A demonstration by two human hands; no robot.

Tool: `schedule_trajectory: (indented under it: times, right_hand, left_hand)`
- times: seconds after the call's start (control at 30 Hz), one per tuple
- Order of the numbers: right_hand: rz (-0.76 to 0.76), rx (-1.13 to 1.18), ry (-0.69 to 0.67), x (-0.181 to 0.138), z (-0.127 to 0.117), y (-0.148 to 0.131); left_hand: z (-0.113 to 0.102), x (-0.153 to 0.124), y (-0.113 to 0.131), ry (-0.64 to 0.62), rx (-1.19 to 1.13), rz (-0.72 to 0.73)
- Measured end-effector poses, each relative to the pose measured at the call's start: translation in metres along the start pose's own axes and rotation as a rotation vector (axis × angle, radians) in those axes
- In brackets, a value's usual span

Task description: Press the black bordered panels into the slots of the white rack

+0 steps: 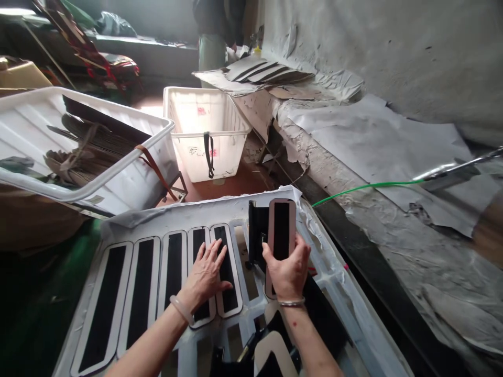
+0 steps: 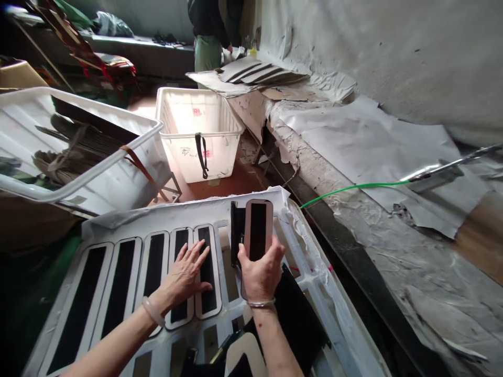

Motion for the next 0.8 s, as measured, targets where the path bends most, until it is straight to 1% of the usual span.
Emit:
schedule_trajectory:
  times: [0.07,0.13,0.27,0.37,0.5,0.6,0.67,0.8]
  right_hand:
    - [-0.002,-0.093,-0.13,-0.013,0.022,-0.003]
    - [0.013,-0.122,-0.239,-0.028,0.037,-0.003]
    - [0.008,-0.128,-0.353,-0.048,0.048,-0.003]
    - [0.018,-0.132,-0.392,-0.052,0.051,0.002]
    - [0.089,-0.163,-0.376,-0.052,0.047,0.017]
    - [0.095,-0.183,-0.411,-0.054,0.048,0.02]
    - [0.075,-0.184,-0.449,-0.055,0.055,0.016]
    - [0.057,-0.203,-0.499,-0.055,0.079,0.005]
  left_hand:
    - [0.0,0.0,0.0,-0.007,-0.01,-0.011]
    - [-0.001,0.0,0.0,-0.015,-0.021,-0.019]
    - [-0.006,-0.001,0.002,-0.022,-0.04,-0.036]
    - [-0.01,-0.001,0.003,-0.014,-0.056,-0.042]
    - [-0.01,0.002,0.003,0.006,-0.094,-0.058]
    - [-0.009,0.004,0.004,0.007,-0.122,-0.061]
    - [-0.01,0.005,0.005,0.002,-0.136,-0.056]
    - [-0.011,0.007,0.004,-0.002,-0.153,-0.023]
Point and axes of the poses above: each hand's wrist, its own x-axis towards the middle knuckle, its own z-axis out of the palm, y = z × x, the point moved 5 cm from there along x, towards the middle knuckle, and after that the axes turned 10 degrees about -z, right-handed, at the moved point
